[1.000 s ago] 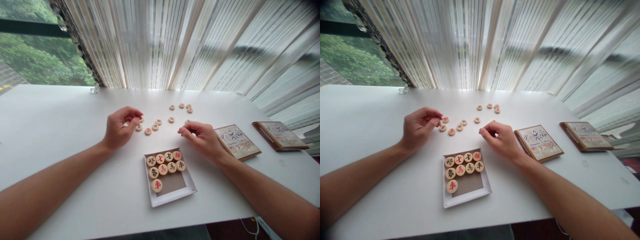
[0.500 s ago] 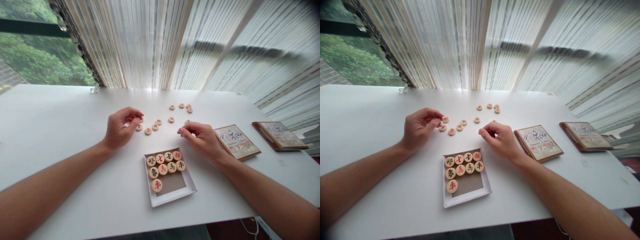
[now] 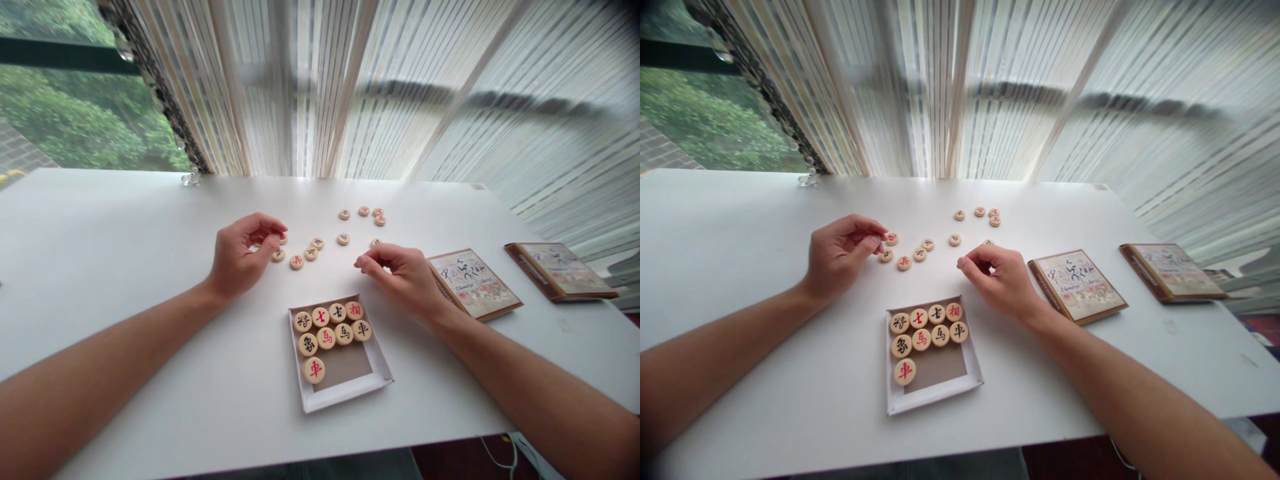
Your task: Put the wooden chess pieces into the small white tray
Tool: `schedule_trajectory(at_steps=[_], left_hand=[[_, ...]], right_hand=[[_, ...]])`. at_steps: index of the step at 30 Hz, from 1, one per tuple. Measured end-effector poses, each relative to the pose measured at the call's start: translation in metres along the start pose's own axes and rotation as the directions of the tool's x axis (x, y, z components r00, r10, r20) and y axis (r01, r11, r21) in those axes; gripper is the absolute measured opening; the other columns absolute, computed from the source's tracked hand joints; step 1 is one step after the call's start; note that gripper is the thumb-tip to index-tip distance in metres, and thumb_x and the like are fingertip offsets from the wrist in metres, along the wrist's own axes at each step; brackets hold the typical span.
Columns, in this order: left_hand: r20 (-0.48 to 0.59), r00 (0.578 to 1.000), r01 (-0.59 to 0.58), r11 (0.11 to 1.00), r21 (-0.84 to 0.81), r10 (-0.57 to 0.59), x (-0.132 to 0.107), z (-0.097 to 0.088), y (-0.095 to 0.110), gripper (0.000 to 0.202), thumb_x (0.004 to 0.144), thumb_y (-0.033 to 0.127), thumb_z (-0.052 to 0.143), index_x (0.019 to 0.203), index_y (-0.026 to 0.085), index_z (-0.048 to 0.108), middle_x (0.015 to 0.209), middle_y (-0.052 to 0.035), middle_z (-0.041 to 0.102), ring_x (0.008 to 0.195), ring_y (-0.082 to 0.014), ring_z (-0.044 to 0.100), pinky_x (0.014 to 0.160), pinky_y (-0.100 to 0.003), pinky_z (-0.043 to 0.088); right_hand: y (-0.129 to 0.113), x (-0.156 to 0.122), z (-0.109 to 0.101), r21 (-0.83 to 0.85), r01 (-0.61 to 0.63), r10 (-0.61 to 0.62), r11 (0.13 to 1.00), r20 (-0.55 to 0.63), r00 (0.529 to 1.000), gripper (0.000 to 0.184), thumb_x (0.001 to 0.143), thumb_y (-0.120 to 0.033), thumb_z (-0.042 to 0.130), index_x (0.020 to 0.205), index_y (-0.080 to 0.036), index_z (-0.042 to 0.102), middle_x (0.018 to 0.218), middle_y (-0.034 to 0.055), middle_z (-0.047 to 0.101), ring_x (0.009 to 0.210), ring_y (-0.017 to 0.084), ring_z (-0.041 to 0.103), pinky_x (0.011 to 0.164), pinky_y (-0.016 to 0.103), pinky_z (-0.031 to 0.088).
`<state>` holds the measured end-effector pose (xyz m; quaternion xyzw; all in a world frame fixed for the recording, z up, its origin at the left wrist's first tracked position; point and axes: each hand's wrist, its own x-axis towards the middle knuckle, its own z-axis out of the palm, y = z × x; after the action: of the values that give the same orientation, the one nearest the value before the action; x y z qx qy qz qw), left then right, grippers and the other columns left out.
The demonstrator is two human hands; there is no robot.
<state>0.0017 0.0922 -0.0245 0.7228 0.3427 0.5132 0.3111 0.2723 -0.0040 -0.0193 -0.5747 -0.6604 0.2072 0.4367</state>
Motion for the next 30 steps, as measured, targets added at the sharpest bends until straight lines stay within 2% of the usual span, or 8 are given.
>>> schedule_trajectory(at_steps=[30], left_hand=[[0.0, 1.0, 0.014, 1.0, 0.026, -0.014, -0.0007, -0.0006, -0.0012, 0.014, 0.088, 0.016, 0.067, 0.096, 0.017, 0.078, 0.089, -0.0057, 0.081, 0.078, -0.0173, 0.077, 0.067, -0.025, 0.061]], right_hand=[[0.0003, -0.0006, -0.0005, -0.02, 0.002, -0.001, 1.0, 0.013, 1.0, 0.027, 0.095, -0.036, 0.067, 0.075, -0.019, 0.073, 0.07, 0.0045, 0.073, 0.063, 0.017, 0.059, 0.059, 0.031, 0.043]])
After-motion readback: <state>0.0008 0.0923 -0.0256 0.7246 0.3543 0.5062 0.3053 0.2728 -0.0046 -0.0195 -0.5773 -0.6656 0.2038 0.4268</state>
